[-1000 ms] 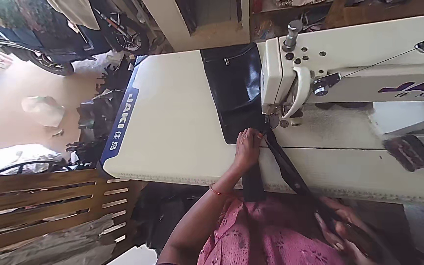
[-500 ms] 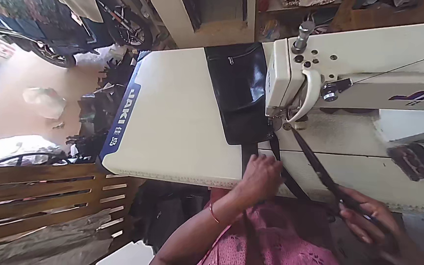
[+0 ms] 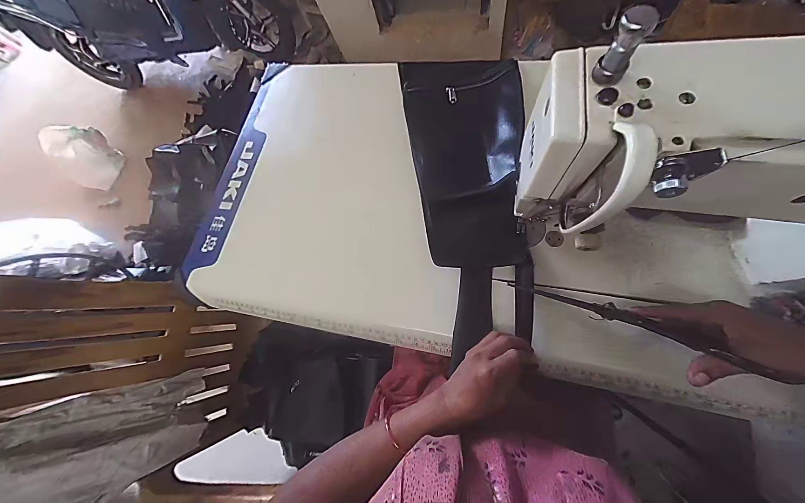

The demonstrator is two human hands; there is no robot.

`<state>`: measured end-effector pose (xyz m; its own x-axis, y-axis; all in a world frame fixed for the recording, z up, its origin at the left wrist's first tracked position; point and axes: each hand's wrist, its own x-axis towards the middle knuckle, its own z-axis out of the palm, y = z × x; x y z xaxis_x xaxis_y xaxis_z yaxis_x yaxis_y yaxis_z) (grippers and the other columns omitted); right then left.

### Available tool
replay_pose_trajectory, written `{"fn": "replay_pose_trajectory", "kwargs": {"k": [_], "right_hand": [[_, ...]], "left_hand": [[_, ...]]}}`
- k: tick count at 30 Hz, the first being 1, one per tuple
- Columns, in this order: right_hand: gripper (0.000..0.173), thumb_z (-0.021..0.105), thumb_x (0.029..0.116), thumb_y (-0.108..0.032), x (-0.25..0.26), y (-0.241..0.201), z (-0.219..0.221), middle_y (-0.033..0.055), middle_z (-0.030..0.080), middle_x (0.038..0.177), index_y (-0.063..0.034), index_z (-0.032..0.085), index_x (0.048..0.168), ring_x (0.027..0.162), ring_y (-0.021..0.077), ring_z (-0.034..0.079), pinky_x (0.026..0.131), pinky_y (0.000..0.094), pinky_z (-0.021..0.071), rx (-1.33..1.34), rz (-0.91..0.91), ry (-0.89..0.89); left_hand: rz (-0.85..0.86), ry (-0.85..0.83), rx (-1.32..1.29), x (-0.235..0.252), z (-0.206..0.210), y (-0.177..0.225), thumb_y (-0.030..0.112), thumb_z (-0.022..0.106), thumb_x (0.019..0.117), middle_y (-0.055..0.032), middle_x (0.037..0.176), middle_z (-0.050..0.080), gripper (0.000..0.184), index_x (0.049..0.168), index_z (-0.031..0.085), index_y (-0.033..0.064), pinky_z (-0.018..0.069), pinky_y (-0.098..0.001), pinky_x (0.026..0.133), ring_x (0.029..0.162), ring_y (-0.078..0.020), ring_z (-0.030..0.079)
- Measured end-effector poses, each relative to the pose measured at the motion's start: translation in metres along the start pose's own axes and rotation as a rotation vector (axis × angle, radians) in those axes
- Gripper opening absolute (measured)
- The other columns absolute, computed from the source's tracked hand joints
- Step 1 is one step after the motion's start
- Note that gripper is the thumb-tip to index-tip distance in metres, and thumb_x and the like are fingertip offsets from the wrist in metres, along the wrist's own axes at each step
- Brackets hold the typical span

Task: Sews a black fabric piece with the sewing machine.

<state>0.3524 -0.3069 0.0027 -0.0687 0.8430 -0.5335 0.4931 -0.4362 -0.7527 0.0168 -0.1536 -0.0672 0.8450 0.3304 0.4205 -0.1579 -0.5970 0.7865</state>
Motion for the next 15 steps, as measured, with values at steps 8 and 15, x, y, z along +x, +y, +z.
{"fn": "replay_pose_trajectory", "kwargs": {"k": [8,15], "right_hand": [[0.081,0.080,0.0779,-0.047,-0.013,-0.007,-0.007,0.0157,0.077,0.104,-0.0005,0.060,0.141,0.084,0.0123,0.071,0.076,0.0297,0.0555,-0.176,-0.109,0.021],[0.076,0.085,0.0769,-0.026,-0.007,0.014,0.007,0.0012,0.065,0.077,-0.0011,0.056,0.143,0.055,0.0013,0.046,0.052,0.0213,0.0403,-0.027,0.122,0.493]], "left_hand": [[0.071,-0.136,0.113,-0.028,-0.018,-0.001,0.004,0.058,0.0951,-0.0148,0.091,0.073,0.014,0.093,0.070,-0.0010,0.0553,-0.0301,0.087,0.090,-0.0250,0.070],[-1.246,-0.428,0.507,-0.177,-0.171,-0.036,0.017,0.056,0.1043,-0.0279,0.120,0.068,0.028,0.122,0.070,0.0006,0.0478,-0.0671,0.099,0.114,-0.0477,0.064]]}}
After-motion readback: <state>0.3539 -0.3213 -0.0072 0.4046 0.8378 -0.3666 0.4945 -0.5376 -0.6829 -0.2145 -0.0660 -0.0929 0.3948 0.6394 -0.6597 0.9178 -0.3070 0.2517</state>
